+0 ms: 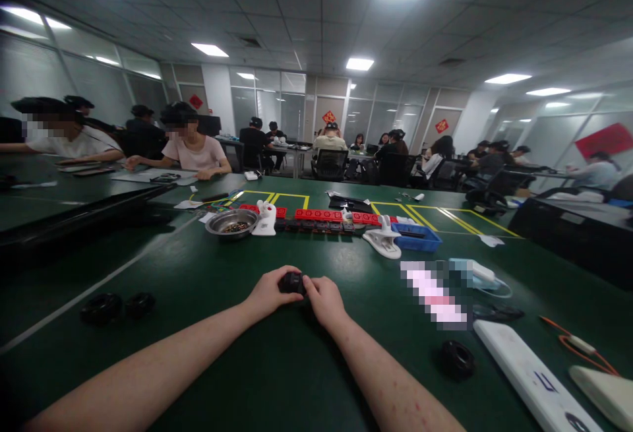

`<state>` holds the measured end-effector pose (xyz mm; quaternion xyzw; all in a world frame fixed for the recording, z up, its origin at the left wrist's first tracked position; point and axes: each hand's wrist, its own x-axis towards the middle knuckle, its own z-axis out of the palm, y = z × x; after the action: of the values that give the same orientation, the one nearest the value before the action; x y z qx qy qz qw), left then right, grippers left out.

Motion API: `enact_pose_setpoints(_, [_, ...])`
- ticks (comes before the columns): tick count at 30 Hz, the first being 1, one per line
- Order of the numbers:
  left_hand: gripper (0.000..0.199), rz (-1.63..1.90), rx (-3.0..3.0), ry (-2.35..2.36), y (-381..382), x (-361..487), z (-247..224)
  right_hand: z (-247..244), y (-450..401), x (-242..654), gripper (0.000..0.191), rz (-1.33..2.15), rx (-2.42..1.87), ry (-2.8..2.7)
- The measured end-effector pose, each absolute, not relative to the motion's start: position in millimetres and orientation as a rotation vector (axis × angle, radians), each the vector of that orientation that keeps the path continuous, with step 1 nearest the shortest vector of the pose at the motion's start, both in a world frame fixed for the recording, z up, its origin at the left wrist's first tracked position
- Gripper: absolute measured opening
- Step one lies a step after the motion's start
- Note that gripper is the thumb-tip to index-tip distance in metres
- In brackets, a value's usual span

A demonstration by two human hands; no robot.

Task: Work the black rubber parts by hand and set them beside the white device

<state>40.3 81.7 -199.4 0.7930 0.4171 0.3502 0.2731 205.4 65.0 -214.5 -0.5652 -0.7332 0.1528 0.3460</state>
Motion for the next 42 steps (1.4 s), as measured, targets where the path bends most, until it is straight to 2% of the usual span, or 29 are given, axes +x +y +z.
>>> enact_pose_setpoints(2, [0.045, 0.939, 2.097, 1.123, 84.3, 39.5, -200.9, -214.6, 64.9, 204.4, 0.043, 0.398, -1.436, -1.913])
enact_pose_setpoints(5, [0.041, 0.939, 2.014, 1.15, 89.8, 38.6, -204.1, -215.0, 63.6, 202.8, 0.022, 0.456, -1.34, -1.884])
enact_pose_setpoints(6, [0.039, 0.931, 1.994, 1.161, 91.4, 38.5, -204.9, -215.4, 62.7, 202.2, 0.021, 0.472, -1.303, -1.87])
enact_pose_setpoints(9, [0.039, 0.903, 1.968, 1.181, 93.6, 38.5, -205.6, -216.3, 59.3, 200.8, 0.036, 0.467, -1.248, -1.858])
enact_pose_setpoints(17, [0.035, 0.958, 1.957, 1.179, 89.1, 40.3, -202.4, -216.1, 59.6, 200.5, 0.053, 0.518, -1.125, -1.789])
enact_pose_setpoints(19, [0.036, 0.977, 1.958, 1.196, 88.4, 40.7, -202.6, -217.1, 63.3, 202.5, 0.049, 0.509, -1.11, -1.709])
enact_pose_setpoints(22, [0.039, 0.989, 2.001, 1.2, 86.8, 40.9, -202.5, -219.1, 68.0, 205.5, 0.033, 0.473, -1.212, -1.721])
enact_pose_setpoints(26, [0.043, 0.975, 2.09, 1.165, 83.5, 41.1, -201.4, -220.0, 68.7, 205.9, 0.047, 0.377, -1.365, -1.855])
enact_pose_setpoints(30, [0.046, 0.934, 2.124, 1.132, 82.2, 41.1, -201.6, -218.1, 66.5, 204.6, 0.046, 0.308, -1.373, -1.901])
enact_pose_setpoints(32, [0.046, 0.933, 2.1, 1.129, 83.8, 40.6, -202.6, -215.7, 65.2, 204.2, 0.04, 0.316, -1.34, -1.886])
enact_pose_setpoints(36, [0.041, 0.938, 1.977, 1.151, 91.5, 38.9, -206.4, -209.3, 59.9, 202.1, 0.017, 0.317, -1.207, -1.861])
enact_pose_setpoints(42, [0.04, 0.968, 1.835, 1.045, 101.1, 36.5, -212.3, -205.8, 51.3, 197.6, 0.035, 0.217, -1.134, -1.948])
